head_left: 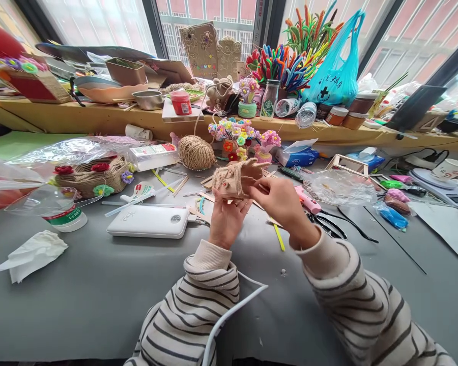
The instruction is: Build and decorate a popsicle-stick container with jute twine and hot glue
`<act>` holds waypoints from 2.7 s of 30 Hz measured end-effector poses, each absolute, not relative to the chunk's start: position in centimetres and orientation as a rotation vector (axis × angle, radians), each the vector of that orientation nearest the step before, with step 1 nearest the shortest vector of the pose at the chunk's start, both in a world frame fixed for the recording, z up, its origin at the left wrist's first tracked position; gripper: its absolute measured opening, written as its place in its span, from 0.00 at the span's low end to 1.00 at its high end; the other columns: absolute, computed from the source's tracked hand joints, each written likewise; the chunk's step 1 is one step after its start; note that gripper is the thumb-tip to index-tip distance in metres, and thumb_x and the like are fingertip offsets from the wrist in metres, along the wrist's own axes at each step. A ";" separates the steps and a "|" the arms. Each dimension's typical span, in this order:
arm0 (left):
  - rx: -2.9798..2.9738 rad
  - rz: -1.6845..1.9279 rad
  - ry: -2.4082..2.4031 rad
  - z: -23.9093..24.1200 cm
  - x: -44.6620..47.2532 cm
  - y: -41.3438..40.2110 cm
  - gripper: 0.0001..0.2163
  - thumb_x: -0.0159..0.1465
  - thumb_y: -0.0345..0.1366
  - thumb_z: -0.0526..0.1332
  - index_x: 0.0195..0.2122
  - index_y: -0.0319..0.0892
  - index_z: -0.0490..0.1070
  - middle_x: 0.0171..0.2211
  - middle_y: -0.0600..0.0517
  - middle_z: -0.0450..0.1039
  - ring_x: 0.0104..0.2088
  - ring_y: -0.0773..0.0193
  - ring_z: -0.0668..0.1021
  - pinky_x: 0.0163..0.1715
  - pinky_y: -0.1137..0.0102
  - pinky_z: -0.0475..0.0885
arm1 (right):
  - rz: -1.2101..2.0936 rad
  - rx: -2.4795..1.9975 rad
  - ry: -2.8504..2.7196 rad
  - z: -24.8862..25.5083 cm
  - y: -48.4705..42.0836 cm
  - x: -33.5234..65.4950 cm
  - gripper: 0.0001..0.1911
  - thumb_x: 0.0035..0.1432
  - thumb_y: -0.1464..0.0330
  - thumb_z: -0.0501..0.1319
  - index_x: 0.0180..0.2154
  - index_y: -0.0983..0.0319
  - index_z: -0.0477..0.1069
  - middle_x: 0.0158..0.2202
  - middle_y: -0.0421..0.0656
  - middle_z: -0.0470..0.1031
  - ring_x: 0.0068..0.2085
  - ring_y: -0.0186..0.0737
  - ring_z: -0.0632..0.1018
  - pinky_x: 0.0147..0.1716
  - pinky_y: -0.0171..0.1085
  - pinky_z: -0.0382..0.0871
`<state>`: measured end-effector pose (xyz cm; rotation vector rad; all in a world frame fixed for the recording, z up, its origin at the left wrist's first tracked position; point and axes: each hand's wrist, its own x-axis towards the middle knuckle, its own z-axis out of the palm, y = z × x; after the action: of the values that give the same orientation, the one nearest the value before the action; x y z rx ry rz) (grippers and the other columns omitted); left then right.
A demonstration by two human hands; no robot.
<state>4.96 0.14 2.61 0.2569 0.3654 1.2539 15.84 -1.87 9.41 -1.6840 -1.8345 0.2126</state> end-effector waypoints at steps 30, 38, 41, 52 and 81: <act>0.503 1.265 0.586 2.4 4.0 0.5 0.33 0.61 0.52 0.42 0.61 0.33 0.40 0.50 0.34 0.66 0.50 0.56 0.73 0.49 0.61 0.67 | 0.531 -2.016 -2.054 15.8 4.5 18.9 0.20 0.40 0.74 0.62 0.09 0.60 0.53 0.10 0.34 0.51 0.16 0.28 0.57 0.18 0.34 0.48; 1.635 1.155 1.300 0.2 2.2 1.4 0.23 0.58 0.30 0.50 0.56 0.36 0.53 0.58 0.40 0.60 0.59 0.59 0.62 0.59 0.60 0.52 | 0.605 -2.090 -2.057 16.5 4.1 19.9 0.18 0.43 0.71 0.60 0.11 0.61 0.53 0.12 0.34 0.50 0.16 0.26 0.53 0.16 0.33 0.44; 1.977 0.937 1.342 -0.1 2.0 1.4 0.20 0.56 0.28 0.52 0.51 0.37 0.64 0.49 0.42 0.71 0.54 0.56 0.69 0.60 0.57 0.50 | 0.584 -2.093 -2.099 16.1 3.7 20.1 0.17 0.44 0.69 0.58 0.12 0.61 0.54 0.12 0.34 0.50 0.16 0.26 0.53 0.16 0.34 0.43; 2.466 0.635 1.654 -0.5 0.8 3.3 0.25 0.58 0.24 0.46 0.58 0.27 0.54 0.57 0.37 0.60 0.59 0.50 0.60 0.58 0.51 0.51 | 0.445 -1.932 -2.293 12.1 0.3 18.1 0.17 0.45 0.69 0.55 0.12 0.61 0.50 0.13 0.34 0.46 0.18 0.27 0.52 0.19 0.35 0.43; 1.493 1.044 0.854 6.8 3.4 -5.7 0.09 0.53 0.40 0.63 0.29 0.40 0.71 0.24 0.53 0.75 0.26 0.66 0.77 0.28 0.73 0.72 | 1.139 -0.688 -1.200 8.0 -6.1 15.9 0.12 0.61 0.65 0.50 0.45 0.58 0.66 0.47 0.43 0.74 0.51 0.36 0.71 0.54 0.41 0.59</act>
<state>3.37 -5.71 6.80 1.4929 0.8536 1.0438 15.89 -6.11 7.98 -0.6878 -1.2000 1.1390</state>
